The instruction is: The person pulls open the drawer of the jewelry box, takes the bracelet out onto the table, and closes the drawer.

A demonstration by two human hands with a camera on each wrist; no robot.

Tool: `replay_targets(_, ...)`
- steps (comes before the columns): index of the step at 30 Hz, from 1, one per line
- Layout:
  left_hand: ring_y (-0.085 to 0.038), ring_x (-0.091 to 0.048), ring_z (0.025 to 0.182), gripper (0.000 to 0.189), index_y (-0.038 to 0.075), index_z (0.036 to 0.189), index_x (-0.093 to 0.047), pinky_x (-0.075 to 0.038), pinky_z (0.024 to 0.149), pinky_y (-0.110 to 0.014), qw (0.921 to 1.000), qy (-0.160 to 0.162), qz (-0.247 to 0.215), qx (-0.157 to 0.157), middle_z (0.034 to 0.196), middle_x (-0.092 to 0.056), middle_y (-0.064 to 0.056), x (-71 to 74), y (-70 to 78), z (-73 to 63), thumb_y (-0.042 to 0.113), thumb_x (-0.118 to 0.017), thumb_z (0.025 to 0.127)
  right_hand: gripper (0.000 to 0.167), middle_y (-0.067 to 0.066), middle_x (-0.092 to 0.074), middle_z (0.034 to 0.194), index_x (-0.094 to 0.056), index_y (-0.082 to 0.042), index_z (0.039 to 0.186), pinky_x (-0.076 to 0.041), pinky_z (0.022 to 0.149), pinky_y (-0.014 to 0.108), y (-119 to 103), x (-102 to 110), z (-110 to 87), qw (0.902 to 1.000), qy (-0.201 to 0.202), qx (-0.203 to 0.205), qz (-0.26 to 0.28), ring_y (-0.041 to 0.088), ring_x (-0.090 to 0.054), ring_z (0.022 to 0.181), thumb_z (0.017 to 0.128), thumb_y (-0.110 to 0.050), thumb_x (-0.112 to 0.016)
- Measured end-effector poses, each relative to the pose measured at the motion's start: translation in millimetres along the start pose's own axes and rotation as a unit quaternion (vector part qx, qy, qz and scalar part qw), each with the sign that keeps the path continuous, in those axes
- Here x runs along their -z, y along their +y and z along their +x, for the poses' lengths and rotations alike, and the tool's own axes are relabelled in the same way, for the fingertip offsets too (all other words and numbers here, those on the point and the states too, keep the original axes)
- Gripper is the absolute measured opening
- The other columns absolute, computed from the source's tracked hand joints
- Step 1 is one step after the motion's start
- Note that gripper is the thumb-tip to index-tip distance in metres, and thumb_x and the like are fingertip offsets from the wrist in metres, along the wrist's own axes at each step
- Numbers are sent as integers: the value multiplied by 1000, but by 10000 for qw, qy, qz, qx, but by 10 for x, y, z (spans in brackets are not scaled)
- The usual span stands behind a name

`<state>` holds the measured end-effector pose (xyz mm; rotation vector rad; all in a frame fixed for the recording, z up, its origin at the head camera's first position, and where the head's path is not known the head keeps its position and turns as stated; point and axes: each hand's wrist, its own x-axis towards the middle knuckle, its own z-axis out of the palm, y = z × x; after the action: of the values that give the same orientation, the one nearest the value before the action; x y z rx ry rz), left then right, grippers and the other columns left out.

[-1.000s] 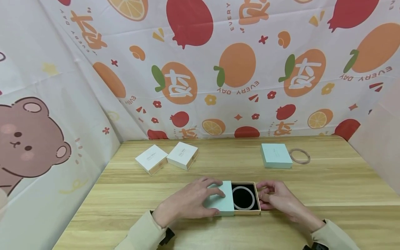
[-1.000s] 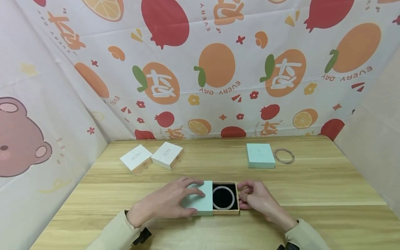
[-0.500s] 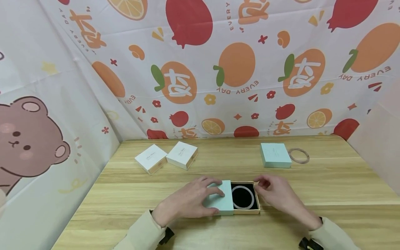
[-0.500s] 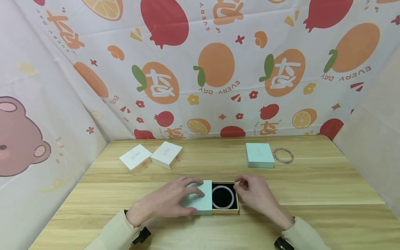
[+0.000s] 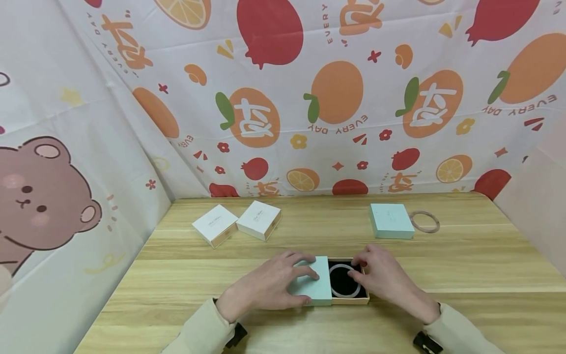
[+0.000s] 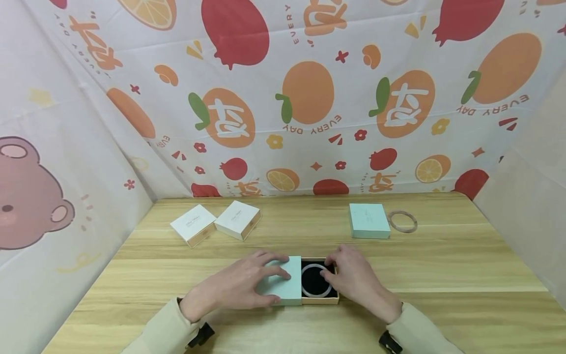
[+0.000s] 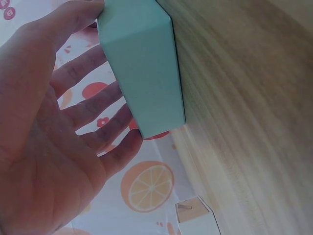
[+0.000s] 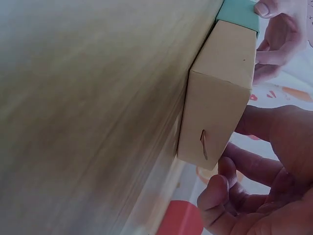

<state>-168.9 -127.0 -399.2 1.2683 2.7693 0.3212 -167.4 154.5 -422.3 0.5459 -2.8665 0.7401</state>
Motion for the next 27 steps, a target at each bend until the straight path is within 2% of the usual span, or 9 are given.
replay_targets(11, -24, -50, 140, 40, 32, 127, -69, -44, 116, -45, 10000, -3, -45, 24, 152, -53, 2, -2, -3, 7, 48, -72, 91, 11, -5, -54, 76, -75, -16, 78, -38, 63, 23, -52, -37, 54, 9997, -113, -207, 6, 10, -45, 71, 83, -19, -84)
replay_targets(27, -22, -50, 139, 39, 31, 126, -69, -43, 116, -43, 10000, 57, -32, 1, 151, -53, 2, -27, -10, 13, 47, -73, 90, 13, -4, -52, 72, -74, -16, 73, -37, 64, 26, -58, -73, 90, 9993, 48, -366, 106, 11, -44, 70, 83, -14, -82)
